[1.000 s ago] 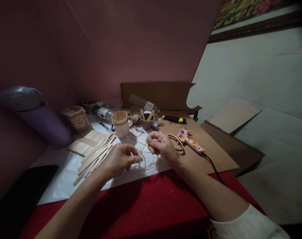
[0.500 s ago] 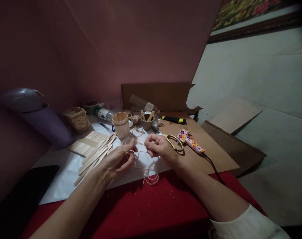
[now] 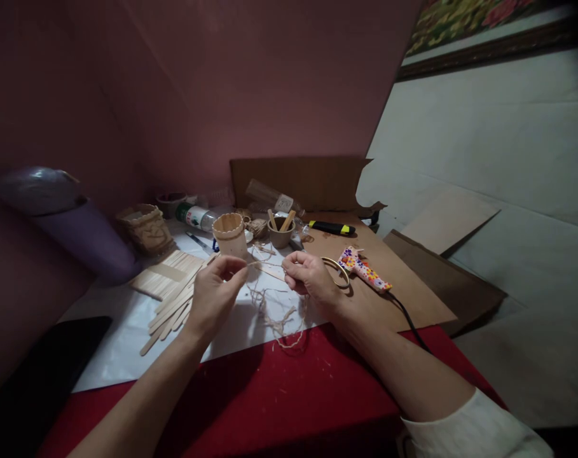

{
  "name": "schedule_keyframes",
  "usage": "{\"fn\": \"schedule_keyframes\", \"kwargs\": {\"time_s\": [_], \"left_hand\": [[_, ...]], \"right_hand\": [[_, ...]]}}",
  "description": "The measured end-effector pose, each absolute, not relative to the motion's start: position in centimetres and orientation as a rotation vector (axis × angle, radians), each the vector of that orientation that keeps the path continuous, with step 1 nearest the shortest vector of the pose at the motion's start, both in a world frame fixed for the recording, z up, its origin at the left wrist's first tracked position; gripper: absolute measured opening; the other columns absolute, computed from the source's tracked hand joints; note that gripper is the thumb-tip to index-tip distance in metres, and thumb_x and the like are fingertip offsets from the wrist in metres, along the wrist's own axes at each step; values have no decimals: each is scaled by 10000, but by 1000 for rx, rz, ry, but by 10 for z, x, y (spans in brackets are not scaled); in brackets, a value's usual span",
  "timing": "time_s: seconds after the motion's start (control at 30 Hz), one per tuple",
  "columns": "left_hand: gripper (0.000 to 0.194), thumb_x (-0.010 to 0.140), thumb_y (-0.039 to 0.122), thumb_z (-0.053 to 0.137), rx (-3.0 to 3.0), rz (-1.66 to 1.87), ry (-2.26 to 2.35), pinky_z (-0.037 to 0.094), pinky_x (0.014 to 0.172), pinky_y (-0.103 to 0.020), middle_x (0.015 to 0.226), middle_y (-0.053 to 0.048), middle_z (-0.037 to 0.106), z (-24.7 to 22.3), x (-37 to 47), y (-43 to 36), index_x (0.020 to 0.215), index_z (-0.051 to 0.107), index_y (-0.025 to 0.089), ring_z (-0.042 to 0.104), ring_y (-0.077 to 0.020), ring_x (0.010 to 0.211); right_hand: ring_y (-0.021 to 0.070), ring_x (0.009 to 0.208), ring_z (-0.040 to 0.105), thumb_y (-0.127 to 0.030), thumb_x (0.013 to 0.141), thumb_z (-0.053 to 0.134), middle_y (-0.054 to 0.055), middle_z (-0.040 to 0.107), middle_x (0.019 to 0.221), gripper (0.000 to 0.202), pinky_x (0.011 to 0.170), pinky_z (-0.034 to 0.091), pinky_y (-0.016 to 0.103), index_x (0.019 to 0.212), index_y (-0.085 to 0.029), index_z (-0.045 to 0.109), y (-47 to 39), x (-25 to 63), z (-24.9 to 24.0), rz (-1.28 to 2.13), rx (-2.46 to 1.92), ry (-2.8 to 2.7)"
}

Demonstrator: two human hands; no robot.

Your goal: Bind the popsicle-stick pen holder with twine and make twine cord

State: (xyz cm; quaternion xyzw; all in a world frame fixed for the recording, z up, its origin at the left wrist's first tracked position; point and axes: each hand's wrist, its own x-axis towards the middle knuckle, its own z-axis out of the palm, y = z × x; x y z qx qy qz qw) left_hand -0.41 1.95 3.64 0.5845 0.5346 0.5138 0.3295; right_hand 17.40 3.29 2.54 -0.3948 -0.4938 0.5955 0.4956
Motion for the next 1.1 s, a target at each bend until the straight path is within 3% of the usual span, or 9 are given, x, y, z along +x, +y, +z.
{"fn": "schedule_keyframes", "kwargs": {"time_s": [0.2,0.37,0.53,0.63,0.77,0.9,1.1], "left_hand": [[163,668,161,612,2097,861,1494,298,567,-249,643,-21,616,22,-6,15,761,720,240,496,-158,579],[141,684,131,578,2198,724,1488,301,580,-252,669,-30,574,18,-7,19,637,674,222,486,-157,610],[34,692,184,663,1879,1016,984,401,609,-242,747,-37,573,33,-4,17,672,691,184,523,-143,701],[44,682,206,706,1575,1103,820,376,497,-214,790,-41,615,41,-5,13,707,694,172,509,-102,603],[85,678,206,716,1242,1208,788,274,384,-181,657,-9,628,48,-6,11,708,652,161,430,-52,438],[175,649,224,747,1056,1244,865,262,375,-143,549,17,596,51,-6,14,661,590,147,410,-29,407],[242,654,263,749,862,1329,917,318,410,-111,574,21,595,49,-13,21,707,540,151,481,-35,464]], "right_hand": [[32,346,251,-395,708,649,-70,494,430,268,369,119,193,685,-182,489,32,174,27,1440,-955,-1219],[33,354,254,-372,702,656,-71,492,440,255,372,123,191,678,-180,489,33,174,25,1437,-919,-1209],[31,348,245,-375,708,651,-69,495,438,254,371,120,192,684,-177,494,33,174,23,1423,-942,-1200],[31,349,252,-364,692,655,-66,498,430,248,373,124,192,680,-175,495,34,174,23,1418,-976,-1186],[30,352,255,-351,688,646,-64,491,424,241,375,130,193,660,-172,489,35,173,23,1384,-1000,-1188],[36,359,275,-328,690,632,-62,485,429,213,378,125,194,671,-177,481,34,173,23,1362,-1029,-1175],[37,364,273,-330,716,615,-55,484,430,210,385,135,194,672,-180,475,34,173,23,1310,-1066,-1204]]}}
